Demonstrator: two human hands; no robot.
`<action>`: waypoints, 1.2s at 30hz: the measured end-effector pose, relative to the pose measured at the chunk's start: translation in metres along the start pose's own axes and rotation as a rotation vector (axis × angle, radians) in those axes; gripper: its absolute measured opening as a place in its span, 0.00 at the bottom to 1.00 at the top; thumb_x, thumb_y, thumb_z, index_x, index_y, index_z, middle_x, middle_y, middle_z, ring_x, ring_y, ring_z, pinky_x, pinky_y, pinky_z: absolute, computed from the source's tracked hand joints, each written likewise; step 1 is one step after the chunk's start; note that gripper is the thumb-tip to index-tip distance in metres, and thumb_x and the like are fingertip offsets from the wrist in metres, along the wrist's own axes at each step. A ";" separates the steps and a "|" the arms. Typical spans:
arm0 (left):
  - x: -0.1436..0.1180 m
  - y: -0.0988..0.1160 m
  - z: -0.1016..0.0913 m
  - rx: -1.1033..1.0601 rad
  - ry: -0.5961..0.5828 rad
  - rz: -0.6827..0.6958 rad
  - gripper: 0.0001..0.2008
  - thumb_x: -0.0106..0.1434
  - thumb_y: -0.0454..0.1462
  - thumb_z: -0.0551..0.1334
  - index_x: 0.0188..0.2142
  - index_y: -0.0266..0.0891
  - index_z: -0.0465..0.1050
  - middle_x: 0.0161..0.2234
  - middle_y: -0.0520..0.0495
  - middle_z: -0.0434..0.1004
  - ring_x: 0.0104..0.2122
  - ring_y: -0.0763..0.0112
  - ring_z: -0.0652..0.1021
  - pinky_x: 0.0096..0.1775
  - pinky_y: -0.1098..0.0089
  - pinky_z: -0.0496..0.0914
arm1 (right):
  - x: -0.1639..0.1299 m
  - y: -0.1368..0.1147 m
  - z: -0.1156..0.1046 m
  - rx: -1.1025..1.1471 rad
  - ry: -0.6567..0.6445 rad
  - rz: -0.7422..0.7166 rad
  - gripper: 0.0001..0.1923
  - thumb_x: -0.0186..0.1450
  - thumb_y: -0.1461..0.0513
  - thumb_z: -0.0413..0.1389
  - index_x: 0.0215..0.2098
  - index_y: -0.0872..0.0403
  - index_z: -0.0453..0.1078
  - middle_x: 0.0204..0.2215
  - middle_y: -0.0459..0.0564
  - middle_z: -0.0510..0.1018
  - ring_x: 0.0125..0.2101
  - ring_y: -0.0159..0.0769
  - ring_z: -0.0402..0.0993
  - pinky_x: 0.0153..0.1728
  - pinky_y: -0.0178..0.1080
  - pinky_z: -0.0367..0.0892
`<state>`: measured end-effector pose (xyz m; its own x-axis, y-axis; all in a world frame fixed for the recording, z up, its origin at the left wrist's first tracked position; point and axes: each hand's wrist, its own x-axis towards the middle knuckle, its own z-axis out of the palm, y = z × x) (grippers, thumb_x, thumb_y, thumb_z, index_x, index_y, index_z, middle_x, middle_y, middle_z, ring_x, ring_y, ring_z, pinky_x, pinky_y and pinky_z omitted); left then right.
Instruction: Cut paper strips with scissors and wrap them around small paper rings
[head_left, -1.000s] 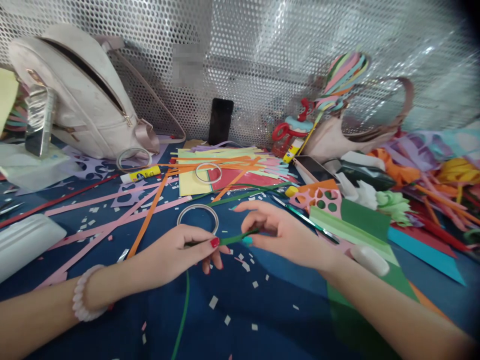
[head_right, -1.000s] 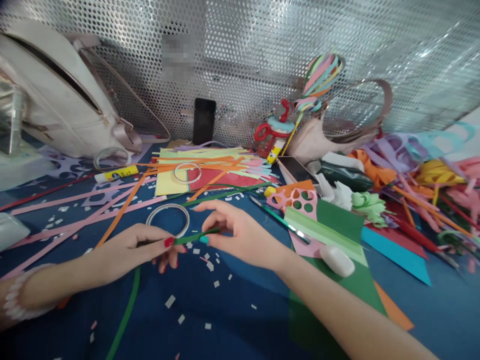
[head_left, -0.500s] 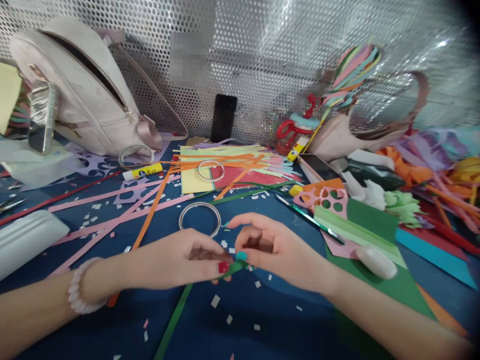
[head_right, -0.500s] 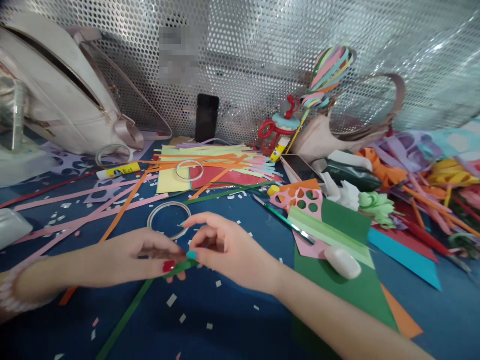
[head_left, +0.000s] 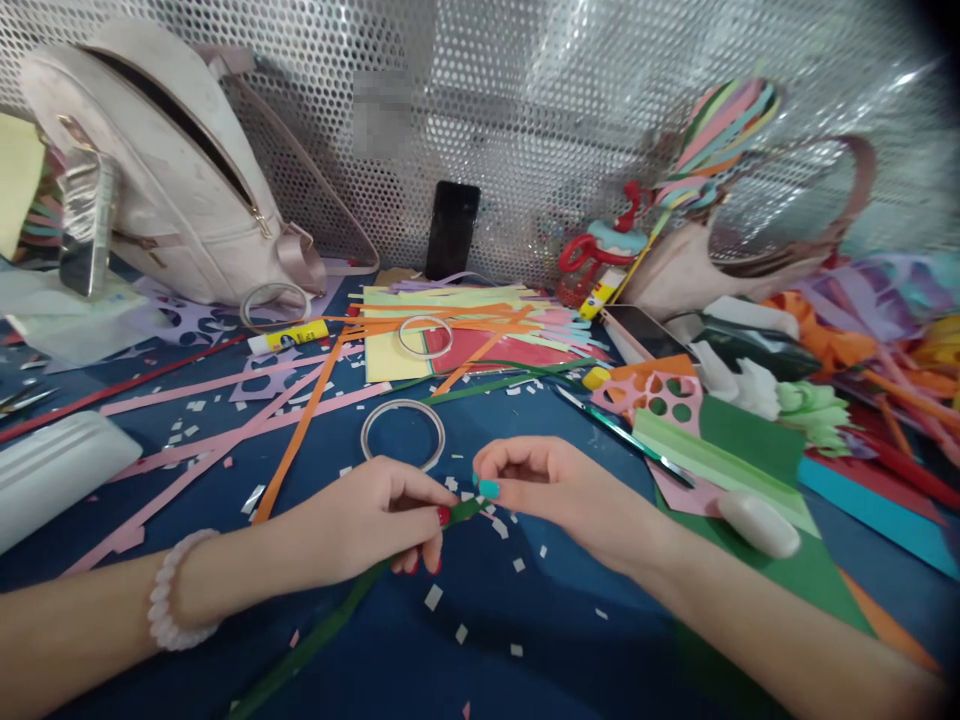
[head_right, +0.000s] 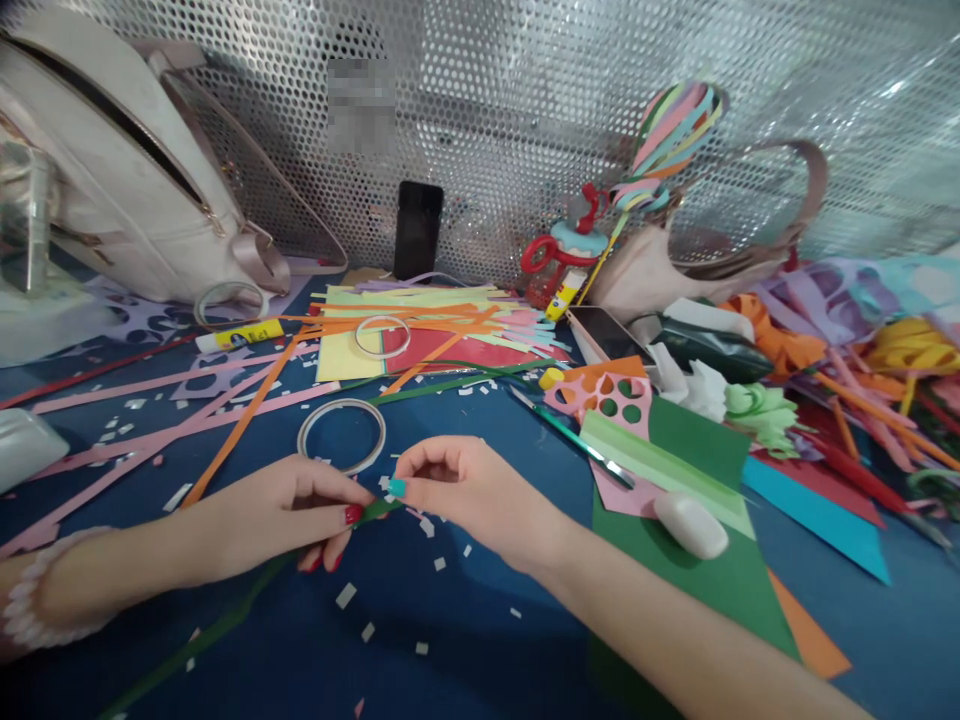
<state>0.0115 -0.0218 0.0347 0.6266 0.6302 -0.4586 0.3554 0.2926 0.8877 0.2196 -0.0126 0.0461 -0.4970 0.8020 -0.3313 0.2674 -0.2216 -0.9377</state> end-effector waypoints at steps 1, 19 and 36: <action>0.000 -0.001 0.000 -0.002 0.007 -0.004 0.13 0.57 0.36 0.55 0.37 0.37 0.76 0.21 0.53 0.72 0.19 0.78 0.66 0.25 0.78 0.64 | 0.001 0.000 0.001 0.011 -0.002 0.028 0.06 0.55 0.60 0.58 0.27 0.55 0.67 0.27 0.43 0.68 0.27 0.28 0.60 0.29 0.32 0.56; -0.001 -0.001 0.001 0.241 0.085 0.021 0.13 0.56 0.43 0.57 0.37 0.40 0.75 0.28 0.51 0.74 0.27 0.73 0.70 0.26 0.76 0.61 | 0.003 0.006 0.009 0.074 -0.072 0.161 0.05 0.54 0.62 0.59 0.26 0.56 0.68 0.21 0.43 0.71 0.21 0.25 0.65 0.24 0.30 0.61; 0.005 -0.008 0.007 -0.055 0.166 0.003 0.13 0.57 0.43 0.60 0.35 0.37 0.77 0.34 0.47 0.79 0.35 0.67 0.77 0.31 0.76 0.70 | 0.002 0.015 0.018 0.267 0.085 0.050 0.08 0.53 0.60 0.62 0.27 0.56 0.68 0.28 0.45 0.71 0.26 0.26 0.63 0.27 0.32 0.58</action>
<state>0.0165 -0.0262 0.0250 0.5027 0.7397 -0.4473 0.3130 0.3266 0.8918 0.2078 -0.0238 0.0299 -0.4147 0.8273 -0.3789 0.0578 -0.3916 -0.9183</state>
